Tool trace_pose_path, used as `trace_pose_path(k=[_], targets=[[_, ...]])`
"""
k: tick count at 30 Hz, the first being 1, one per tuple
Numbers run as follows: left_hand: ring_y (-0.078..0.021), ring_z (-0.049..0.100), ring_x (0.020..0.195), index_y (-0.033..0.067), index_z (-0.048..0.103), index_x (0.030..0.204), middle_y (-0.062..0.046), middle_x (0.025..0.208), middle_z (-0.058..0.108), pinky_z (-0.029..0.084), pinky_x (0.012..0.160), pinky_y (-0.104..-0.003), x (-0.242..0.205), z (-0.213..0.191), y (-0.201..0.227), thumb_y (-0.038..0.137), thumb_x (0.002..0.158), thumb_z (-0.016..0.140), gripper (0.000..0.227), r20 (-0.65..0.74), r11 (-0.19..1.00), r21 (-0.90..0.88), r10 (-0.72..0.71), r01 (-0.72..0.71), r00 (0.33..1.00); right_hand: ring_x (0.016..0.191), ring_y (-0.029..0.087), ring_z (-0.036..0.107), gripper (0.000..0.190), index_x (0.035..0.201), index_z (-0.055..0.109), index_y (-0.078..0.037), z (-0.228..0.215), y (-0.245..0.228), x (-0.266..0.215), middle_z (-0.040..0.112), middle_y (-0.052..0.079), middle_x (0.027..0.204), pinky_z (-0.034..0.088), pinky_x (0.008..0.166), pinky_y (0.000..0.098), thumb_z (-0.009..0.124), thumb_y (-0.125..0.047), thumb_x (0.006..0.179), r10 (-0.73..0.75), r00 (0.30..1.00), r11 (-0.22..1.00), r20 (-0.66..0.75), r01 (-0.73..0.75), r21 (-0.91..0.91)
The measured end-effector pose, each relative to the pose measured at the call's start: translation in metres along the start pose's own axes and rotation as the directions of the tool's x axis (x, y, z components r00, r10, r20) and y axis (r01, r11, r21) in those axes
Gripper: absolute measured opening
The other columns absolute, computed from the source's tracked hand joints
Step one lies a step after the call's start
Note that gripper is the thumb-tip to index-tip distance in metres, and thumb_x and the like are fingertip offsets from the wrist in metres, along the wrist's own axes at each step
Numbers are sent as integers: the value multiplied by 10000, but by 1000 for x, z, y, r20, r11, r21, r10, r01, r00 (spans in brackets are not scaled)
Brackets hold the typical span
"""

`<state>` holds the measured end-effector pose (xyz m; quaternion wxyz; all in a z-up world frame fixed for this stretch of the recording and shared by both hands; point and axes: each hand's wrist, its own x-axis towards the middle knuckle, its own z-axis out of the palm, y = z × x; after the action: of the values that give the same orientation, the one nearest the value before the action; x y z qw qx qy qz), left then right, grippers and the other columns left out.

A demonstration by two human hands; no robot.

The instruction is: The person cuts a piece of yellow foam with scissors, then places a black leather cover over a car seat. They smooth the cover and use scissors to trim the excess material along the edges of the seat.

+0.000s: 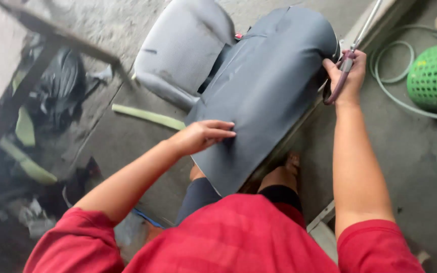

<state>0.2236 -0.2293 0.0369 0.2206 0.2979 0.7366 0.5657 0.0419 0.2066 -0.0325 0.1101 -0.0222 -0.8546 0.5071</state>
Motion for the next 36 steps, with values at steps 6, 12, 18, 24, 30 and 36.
trace_pose_path(k=[6,12,18,24,30,36], targets=[[-235,621,1111,306,612,1398,-43,1363,534,592,644,-402,17,-15,-12,223,954,743,471,248,816,481,223,-319,943,817,156,563,500,1152,454,-118,-5,-1,-24,530,67,1098,532,806,285,877,64,958,-16,997,1000,-79,17,14],[-384,333,1513,317,452,1535,-119,1480,468,421,1155,-527,5,-9,-33,390,999,684,589,280,584,654,403,-481,871,784,108,527,446,1128,441,-204,8,-5,-30,512,-3,954,535,882,263,822,-13,993,233,955,971,-182,-221,86],[-482,181,1566,341,370,1599,-226,1681,205,241,1266,-584,2,16,-60,438,1089,442,524,245,666,611,356,-428,902,825,145,545,516,1131,451,-187,5,32,-24,500,37,1070,513,916,265,824,129,964,97,967,992,-237,-75,97],[-448,235,1544,285,363,1612,-197,1668,262,205,1246,-600,18,-8,-43,511,1122,337,541,394,480,668,420,-568,818,694,94,619,296,1090,611,-184,-4,-25,-103,678,-11,877,512,573,257,846,-329,985,407,879,912,-249,-374,171],[-298,369,1511,145,530,1349,-67,1622,414,400,1148,-431,49,-6,-41,417,884,587,542,444,352,576,623,-738,644,696,132,643,217,1001,535,-185,27,-44,-352,572,3,784,597,707,279,685,-329,1065,596,731,786,-332,-446,427],[-333,515,1374,245,511,1457,-80,1502,515,349,1125,-480,75,-19,-35,487,834,630,679,567,297,408,659,-863,495,695,146,687,256,1088,542,-121,222,-110,-541,646,44,818,634,695,319,735,-267,1004,864,299,503,-406,-549,667]])
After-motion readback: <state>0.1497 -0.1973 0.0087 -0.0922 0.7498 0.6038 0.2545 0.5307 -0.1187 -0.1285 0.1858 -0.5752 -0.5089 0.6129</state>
